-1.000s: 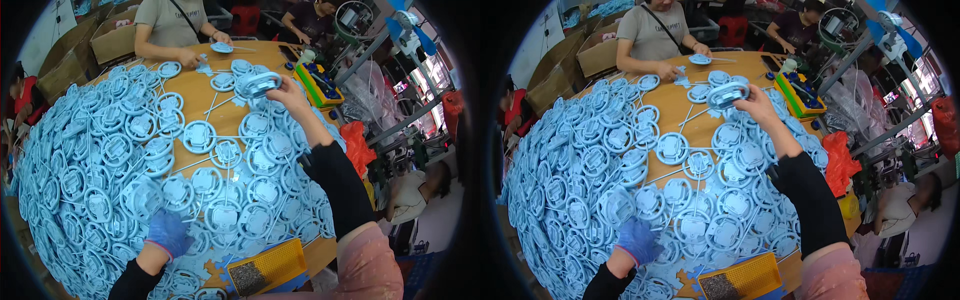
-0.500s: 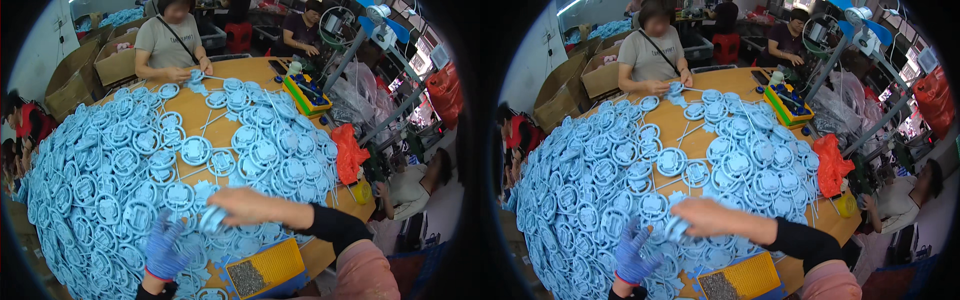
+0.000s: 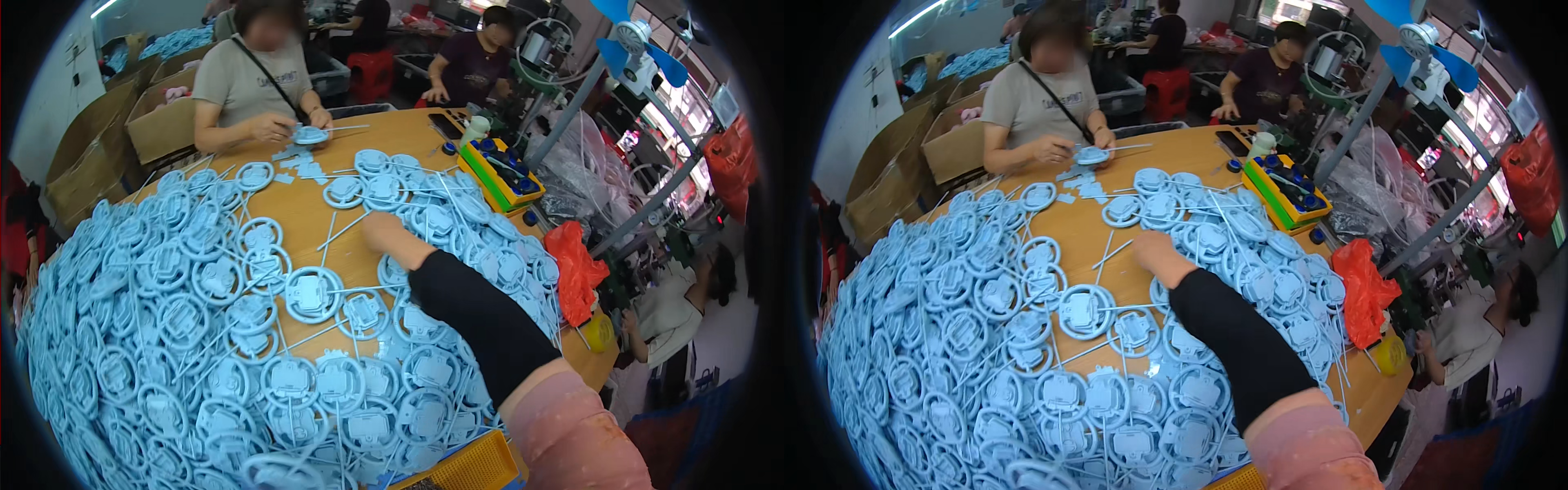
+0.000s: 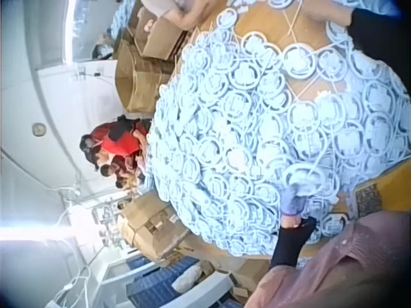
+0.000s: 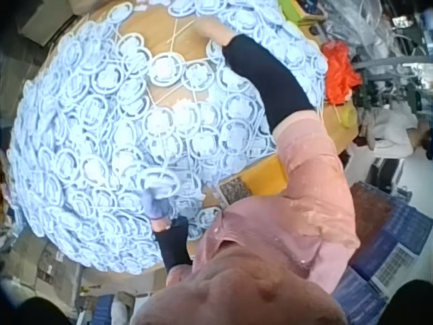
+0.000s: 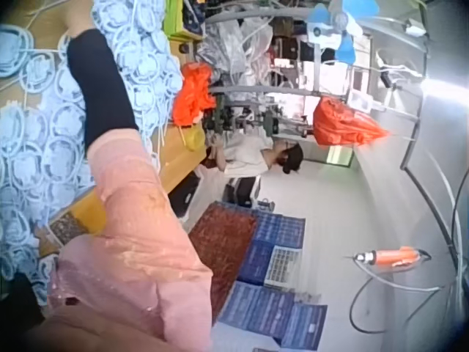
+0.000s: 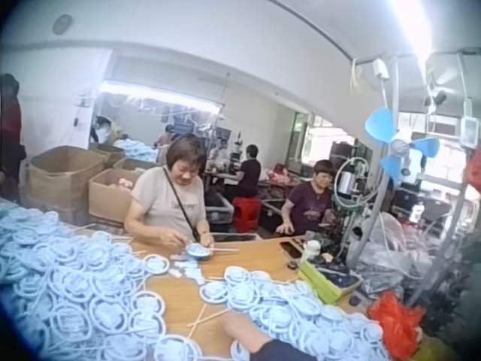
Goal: Assembling small blue plastic components at a factory production line.
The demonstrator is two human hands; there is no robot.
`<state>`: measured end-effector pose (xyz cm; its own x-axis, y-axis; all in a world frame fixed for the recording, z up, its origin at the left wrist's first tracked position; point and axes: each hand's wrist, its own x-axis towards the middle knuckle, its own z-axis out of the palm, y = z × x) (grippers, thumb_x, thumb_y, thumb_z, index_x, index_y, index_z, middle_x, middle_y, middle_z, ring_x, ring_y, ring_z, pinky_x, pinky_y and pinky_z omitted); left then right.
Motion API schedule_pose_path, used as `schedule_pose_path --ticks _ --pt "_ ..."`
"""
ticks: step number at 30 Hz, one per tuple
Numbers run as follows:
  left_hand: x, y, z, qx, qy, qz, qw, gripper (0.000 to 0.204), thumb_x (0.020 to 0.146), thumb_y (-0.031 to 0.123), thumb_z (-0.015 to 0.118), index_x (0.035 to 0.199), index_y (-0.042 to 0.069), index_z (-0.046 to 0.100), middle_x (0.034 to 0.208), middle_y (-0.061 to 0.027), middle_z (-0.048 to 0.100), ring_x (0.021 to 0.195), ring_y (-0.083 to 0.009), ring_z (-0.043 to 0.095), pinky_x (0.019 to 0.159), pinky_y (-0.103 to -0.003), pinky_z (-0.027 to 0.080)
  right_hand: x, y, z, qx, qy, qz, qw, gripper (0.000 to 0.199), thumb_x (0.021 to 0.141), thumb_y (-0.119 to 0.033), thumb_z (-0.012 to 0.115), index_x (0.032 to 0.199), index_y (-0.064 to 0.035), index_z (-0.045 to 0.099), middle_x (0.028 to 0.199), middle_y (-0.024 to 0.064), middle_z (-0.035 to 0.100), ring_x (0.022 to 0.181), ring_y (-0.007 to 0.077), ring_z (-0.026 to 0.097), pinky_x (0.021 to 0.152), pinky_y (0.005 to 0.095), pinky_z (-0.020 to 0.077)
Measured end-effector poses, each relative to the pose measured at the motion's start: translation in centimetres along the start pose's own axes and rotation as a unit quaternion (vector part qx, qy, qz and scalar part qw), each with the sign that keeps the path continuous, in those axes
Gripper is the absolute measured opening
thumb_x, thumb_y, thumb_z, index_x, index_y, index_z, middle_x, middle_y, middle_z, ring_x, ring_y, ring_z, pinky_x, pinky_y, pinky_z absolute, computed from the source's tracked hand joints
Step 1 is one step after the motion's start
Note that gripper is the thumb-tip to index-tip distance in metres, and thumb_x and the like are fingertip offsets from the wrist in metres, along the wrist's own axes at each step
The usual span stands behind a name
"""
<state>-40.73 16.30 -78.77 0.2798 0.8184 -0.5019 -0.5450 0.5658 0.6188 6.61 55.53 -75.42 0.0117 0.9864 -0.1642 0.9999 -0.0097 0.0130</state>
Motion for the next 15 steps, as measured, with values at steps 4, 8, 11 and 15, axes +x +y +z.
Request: schedule_pose_path --ticks 4,8,11,15 --pt "-0.6 3.4 6.1 -0.273 -0.01 0.119 0.954 0.057 0.086 0.034 0.066 0.133 0.007 0.05 0.132 -0.0108 0.055 0.124 -0.0295 0.049 0.105 -0.05 0.036 2.8 -1.4 3.1 -0.03 -0.019 0.06 0.998 0.025 0.084 -0.012 0.054 0.103 -0.0035 0.07 0.109 0.0186 0.064 0.1 0.0319 0.065 0.076 0.0424 0.0539" --pt "-1.5 4.0 5.9 -0.248 0.014 0.141 0.958 0.056 0.085 0.031 0.068 0.132 0.007 0.05 0.131 -0.0108 0.055 0.121 -0.0289 0.051 0.103 -0.051 0.038 2.5 -3.5 3.5 -0.052 0.042 0.032 0.997 0.022 0.083 -0.015 0.057 0.094 -0.0035 0.072 0.096 0.0168 0.069 0.089 0.0321 0.068 0.071 0.0425 0.0543" --pt "-1.2 2.5 5.0 -0.246 0.017 0.096 0.964 0.056 0.084 0.033 0.069 0.131 0.008 0.051 0.127 -0.0103 0.058 0.114 -0.0284 0.056 0.1 -0.049 0.042 1.8 -0.6 4.4 -0.049 0.045 -0.027 0.997 0.021 0.082 -0.019 0.059 0.087 -0.0039 0.072 0.092 0.0167 0.07 0.086 0.0289 0.068 0.069 0.043 0.0539" --pt "-2.3 1.8 4.5 -0.255 0.034 0.088 0.962 0.057 0.084 0.034 0.069 0.131 0.008 0.05 0.127 -0.0108 0.058 0.115 -0.0281 0.056 0.101 -0.049 0.042 -0.6 -3.9 1.1 0.27 -0.238 0.001 0.933 0.036 0.082 -0.038 0.066 0.089 -0.0031 0.071 0.089 0.0149 0.07 0.08 0.0251 0.067 0.071 0.0377 0.0533"
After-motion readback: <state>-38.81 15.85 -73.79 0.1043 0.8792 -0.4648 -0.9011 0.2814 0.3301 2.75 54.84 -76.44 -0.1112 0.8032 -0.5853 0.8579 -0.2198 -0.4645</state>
